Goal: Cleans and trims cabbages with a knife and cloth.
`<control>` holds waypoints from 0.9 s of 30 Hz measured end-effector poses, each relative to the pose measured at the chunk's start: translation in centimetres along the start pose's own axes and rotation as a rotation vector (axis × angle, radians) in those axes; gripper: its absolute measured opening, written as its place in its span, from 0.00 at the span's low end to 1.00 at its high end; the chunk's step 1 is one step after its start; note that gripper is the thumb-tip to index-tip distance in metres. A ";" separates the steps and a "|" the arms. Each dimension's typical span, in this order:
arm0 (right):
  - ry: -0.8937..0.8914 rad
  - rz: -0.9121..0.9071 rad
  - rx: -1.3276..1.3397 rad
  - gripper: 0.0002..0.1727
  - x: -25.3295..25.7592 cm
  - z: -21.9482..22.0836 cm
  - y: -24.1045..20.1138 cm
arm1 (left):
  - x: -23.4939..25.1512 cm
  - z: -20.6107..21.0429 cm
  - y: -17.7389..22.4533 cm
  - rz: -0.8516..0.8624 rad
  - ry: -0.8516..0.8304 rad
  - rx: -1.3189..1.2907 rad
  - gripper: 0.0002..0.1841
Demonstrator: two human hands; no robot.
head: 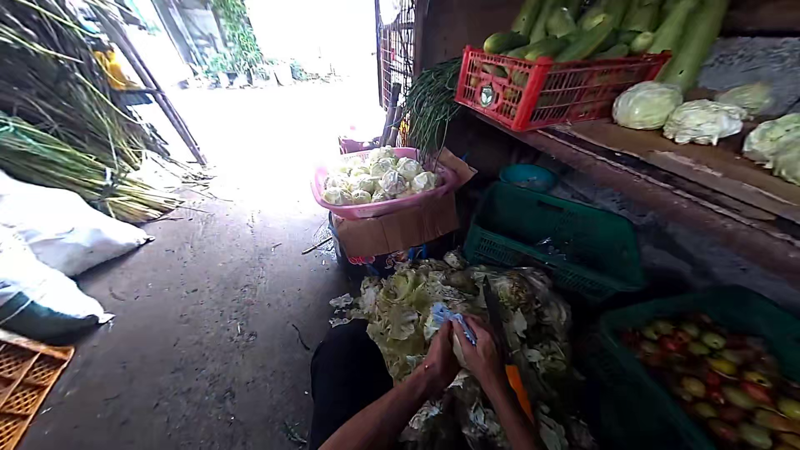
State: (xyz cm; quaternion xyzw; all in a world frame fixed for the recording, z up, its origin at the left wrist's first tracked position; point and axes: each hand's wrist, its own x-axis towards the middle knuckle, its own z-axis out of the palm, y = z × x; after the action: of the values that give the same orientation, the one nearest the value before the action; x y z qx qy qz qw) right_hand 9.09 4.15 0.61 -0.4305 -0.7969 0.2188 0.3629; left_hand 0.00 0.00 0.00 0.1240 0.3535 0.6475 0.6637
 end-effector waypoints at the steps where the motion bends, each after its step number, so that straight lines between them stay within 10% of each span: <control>1: 0.034 0.034 -0.002 0.22 0.0 0.0 -0.3 | 0.0 -0.1 0.2 -0.004 -0.032 0.027 0.33; 6: 0.237 0.399 0.384 0.28 0.7 -1.4 -1.9 | -0.2 0.6 1.3 0.040 -0.279 0.288 0.30; 10: 0.263 0.502 1.086 0.31 3.1 -5.3 -2.2 | 0.4 0.1 2.3 0.037 -0.115 0.128 0.19; 16: 0.077 0.193 0.737 0.60 0.8 -9.3 -4.0 | 1.6 0.9 3.3 0.005 -0.055 -0.010 0.31; 19: -0.036 0.068 0.219 0.29 1.2 -5.0 -3.3 | -0.2 2.1 2.3 0.100 -0.035 0.069 0.22; 27: 0.264 0.054 0.454 0.22 0.3 -0.4 -2.8 | 0.0 0.4 2.0 0.141 -0.090 -0.055 0.23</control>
State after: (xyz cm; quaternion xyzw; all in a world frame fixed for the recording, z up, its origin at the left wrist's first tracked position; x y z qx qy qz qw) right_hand 7.84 2.92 2.79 -0.3841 -0.6614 0.3436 0.5449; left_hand -1.27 0.36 1.54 0.1593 0.2955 0.6959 0.6348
